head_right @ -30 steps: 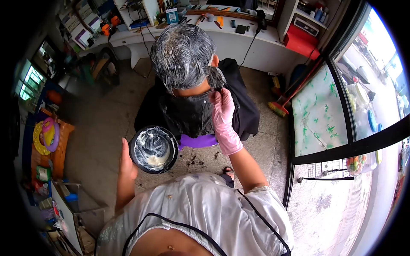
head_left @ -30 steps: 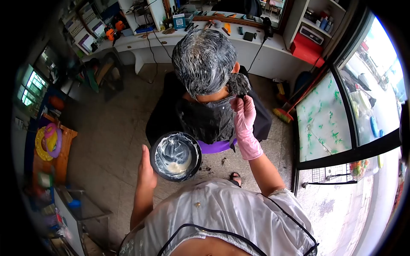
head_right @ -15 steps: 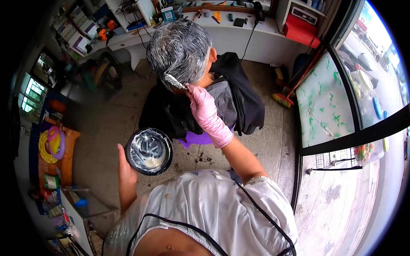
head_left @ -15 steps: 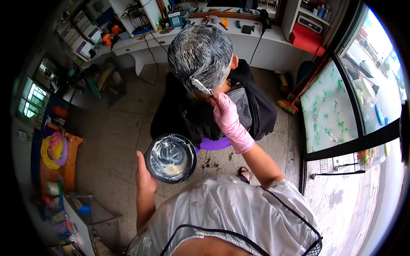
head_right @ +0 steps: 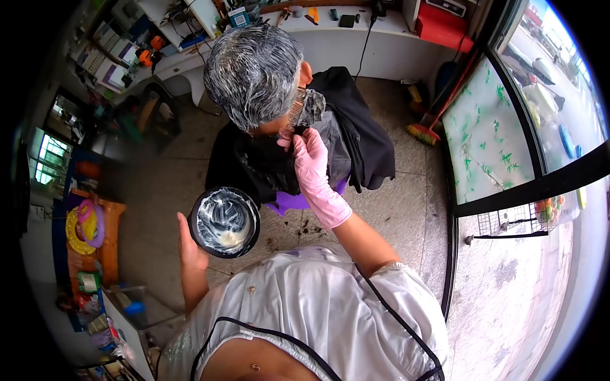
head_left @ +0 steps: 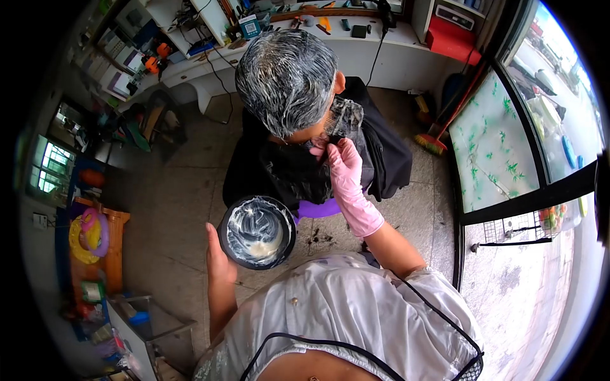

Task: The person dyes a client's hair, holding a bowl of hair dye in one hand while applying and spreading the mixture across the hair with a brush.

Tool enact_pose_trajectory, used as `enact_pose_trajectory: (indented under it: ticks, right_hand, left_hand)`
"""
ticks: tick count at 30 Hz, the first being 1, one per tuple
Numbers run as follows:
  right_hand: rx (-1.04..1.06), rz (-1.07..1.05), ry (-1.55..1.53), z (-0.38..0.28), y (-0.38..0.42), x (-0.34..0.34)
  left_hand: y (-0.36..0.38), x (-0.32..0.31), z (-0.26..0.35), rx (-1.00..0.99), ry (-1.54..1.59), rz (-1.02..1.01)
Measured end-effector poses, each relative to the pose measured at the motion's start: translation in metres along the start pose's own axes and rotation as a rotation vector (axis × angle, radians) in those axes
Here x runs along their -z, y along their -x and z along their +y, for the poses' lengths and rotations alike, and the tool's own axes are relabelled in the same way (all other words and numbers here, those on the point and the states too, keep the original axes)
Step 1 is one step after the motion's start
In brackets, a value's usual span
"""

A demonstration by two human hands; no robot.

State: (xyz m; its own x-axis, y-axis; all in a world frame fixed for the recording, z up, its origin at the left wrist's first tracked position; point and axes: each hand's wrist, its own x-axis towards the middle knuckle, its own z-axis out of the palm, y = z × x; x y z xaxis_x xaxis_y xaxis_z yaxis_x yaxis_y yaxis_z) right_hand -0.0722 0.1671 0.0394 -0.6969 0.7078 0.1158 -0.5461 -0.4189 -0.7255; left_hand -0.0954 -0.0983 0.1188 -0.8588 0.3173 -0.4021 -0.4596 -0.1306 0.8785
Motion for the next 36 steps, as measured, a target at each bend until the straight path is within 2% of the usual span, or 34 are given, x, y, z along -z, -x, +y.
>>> enact_pose_trajectory:
  ticks: [4, 6, 9, 12, 14, 16, 18, 19, 21, 22, 24, 25, 26, 30, 32, 34, 36]
  right_hand:
    - [-0.149, -0.025, -0.128, 0.014, -0.015, -0.012]
    - [-0.122, -0.056, -0.163, 0.013, -0.025, 0.0]
    - [-0.059, -0.061, -0.221, 0.018, -0.032, -0.002]
    - [-0.073, -0.158, -0.092, 0.012, -0.033, -0.001]
    - [-0.03, -0.21, -0.139, 0.014, -0.033, -0.018]
    - [0.036, -0.212, 0.051, 0.025, -0.034, -0.019]
    - [0.105, -0.226, 0.405, 0.019, -0.026, -0.011]
    - [0.109, -0.223, 0.405, 0.018, -0.021, -0.004]
    - [0.287, -0.263, 0.684, 0.019, -0.007, 0.008]
    - [0.287, -0.262, 0.684, 0.02, -0.003, 0.014]
    - [0.26, -0.142, 0.431, 0.024, 0.002, 0.022]
    - [0.123, -0.022, 0.089, 0.023, -0.005, 0.02]
    - [0.074, 0.065, -0.122, 0.02, -0.016, 0.027]
    - [-0.043, 0.067, -0.203, 0.008, -0.04, 0.03]
    - [-0.094, -0.003, -0.163, 0.008, -0.043, 0.027]
    - [-0.036, -0.04, -0.184, 0.011, -0.041, 0.031]
    - [0.022, -0.176, -0.044, 0.012, -0.039, 0.026]
  left_hand:
    - [0.002, 0.005, -0.003, -0.013, 0.081, 0.005]
    - [0.005, -0.003, -0.016, -0.033, 0.125, -0.023]
    - [0.007, -0.001, -0.021, -0.066, 0.11, 0.037]
    - [0.005, -0.005, -0.033, -0.072, 0.106, 0.102]
    - [0.007, -0.007, -0.032, -0.062, 0.113, 0.097]
    - [0.008, -0.009, -0.032, -0.07, 0.114, 0.111]
    - [0.007, -0.009, -0.032, -0.079, 0.119, 0.123]
    - [0.007, -0.009, -0.033, -0.087, 0.122, 0.094]
    - [0.005, -0.008, -0.034, -0.094, 0.124, 0.066]
    - [0.006, -0.008, -0.034, -0.096, 0.106, 0.059]
    - [0.005, -0.008, -0.034, -0.097, 0.086, 0.053]
    - [0.005, -0.009, -0.035, -0.088, 0.098, 0.061]
    - [0.003, -0.013, -0.039, -0.08, 0.107, 0.07]
    - [0.0, -0.009, -0.038, -0.064, 0.104, 0.082]
    - [0.001, -0.013, -0.037, -0.074, 0.103, 0.093]
    - [-0.001, -0.013, -0.046, -0.073, 0.106, 0.101]
    - [-0.001, -0.014, -0.045, -0.066, 0.108, 0.111]
